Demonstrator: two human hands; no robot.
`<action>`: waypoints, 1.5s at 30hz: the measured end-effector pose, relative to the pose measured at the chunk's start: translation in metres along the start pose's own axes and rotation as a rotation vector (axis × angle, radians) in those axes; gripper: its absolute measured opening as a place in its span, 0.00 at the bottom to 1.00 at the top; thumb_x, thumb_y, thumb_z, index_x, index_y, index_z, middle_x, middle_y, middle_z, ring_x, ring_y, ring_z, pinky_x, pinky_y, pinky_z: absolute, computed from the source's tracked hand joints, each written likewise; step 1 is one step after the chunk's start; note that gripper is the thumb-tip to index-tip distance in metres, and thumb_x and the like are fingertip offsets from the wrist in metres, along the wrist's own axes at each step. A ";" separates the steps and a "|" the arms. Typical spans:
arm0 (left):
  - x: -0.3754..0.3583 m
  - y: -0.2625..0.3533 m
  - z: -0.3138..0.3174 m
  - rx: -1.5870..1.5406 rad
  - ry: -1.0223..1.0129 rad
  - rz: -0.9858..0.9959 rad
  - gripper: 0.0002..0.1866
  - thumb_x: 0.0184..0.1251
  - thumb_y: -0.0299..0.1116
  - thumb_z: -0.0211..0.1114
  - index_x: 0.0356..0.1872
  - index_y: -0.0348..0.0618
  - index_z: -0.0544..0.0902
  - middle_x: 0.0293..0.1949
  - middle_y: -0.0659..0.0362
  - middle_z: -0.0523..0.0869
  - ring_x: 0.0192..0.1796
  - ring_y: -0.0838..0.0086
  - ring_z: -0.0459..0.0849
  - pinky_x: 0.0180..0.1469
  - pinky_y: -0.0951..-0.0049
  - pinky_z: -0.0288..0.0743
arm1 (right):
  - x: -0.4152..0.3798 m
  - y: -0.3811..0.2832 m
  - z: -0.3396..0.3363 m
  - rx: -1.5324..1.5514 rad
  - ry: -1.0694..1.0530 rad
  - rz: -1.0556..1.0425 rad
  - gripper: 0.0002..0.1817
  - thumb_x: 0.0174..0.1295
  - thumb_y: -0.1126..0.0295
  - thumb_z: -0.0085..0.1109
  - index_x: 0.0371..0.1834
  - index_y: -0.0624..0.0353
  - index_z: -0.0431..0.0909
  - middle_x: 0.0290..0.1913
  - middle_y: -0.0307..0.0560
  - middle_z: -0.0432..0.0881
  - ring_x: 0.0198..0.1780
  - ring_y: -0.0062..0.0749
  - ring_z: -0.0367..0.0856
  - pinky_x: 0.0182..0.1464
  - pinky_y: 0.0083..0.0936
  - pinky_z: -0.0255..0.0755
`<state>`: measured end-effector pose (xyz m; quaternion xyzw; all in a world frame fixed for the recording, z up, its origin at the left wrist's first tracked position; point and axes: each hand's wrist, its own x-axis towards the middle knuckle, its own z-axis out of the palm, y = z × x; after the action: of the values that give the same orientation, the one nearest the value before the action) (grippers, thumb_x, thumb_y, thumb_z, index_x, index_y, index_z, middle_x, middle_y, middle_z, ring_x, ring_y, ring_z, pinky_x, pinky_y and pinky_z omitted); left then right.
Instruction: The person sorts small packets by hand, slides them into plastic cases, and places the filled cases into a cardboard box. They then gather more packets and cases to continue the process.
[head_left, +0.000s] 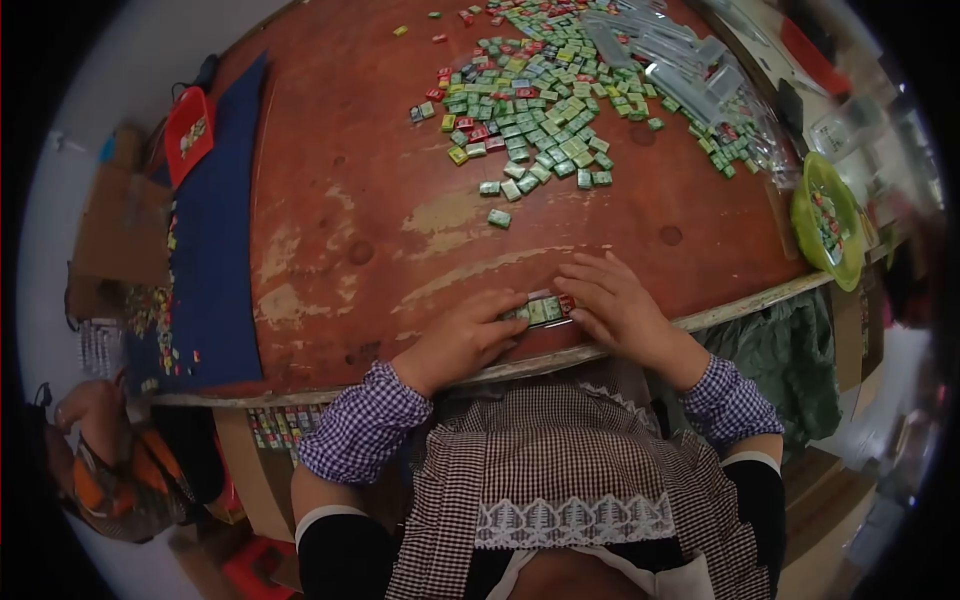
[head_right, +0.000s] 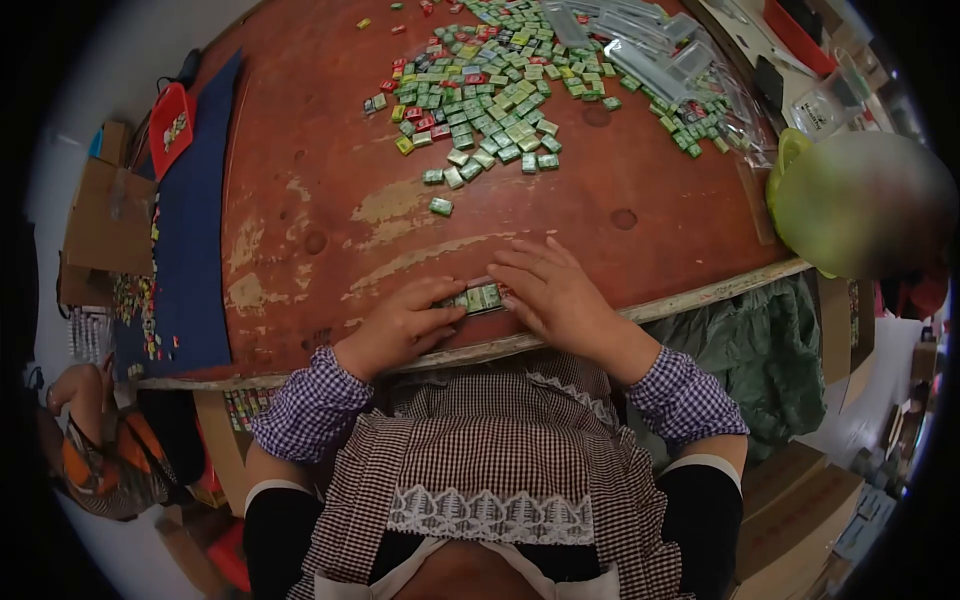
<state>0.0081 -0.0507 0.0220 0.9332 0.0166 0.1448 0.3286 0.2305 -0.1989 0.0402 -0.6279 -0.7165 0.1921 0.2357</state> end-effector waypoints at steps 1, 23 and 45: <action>0.001 0.001 -0.001 -0.006 -0.003 -0.005 0.17 0.53 0.25 0.71 0.47 0.39 0.83 0.58 0.47 0.78 0.61 0.51 0.76 0.60 0.58 0.74 | 0.000 -0.005 -0.008 -0.075 0.022 -0.044 0.22 0.63 0.62 0.59 0.61 0.53 0.74 0.66 0.48 0.71 0.73 0.45 0.60 0.73 0.54 0.48; 0.005 0.016 -0.003 0.138 -0.049 -0.052 0.23 0.54 0.25 0.66 0.54 0.46 0.81 0.57 0.51 0.76 0.56 0.55 0.77 0.54 0.63 0.77 | 0.014 -0.017 0.016 -0.155 0.173 0.007 0.18 0.46 0.70 0.70 0.42 0.56 0.79 0.40 0.45 0.78 0.44 0.44 0.76 0.47 0.37 0.70; 0.009 0.020 -0.008 0.148 -0.050 -0.015 0.20 0.55 0.24 0.67 0.52 0.44 0.82 0.56 0.50 0.78 0.56 0.54 0.77 0.55 0.61 0.76 | -0.148 0.176 -0.235 -0.775 1.222 0.921 0.09 0.57 0.72 0.62 0.42 0.59 0.81 0.39 0.51 0.82 0.42 0.44 0.81 0.44 0.34 0.75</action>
<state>0.0133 -0.0604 0.0424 0.9581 0.0262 0.1173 0.2599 0.5240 -0.3265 0.1170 -0.8857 -0.1526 -0.3619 0.2476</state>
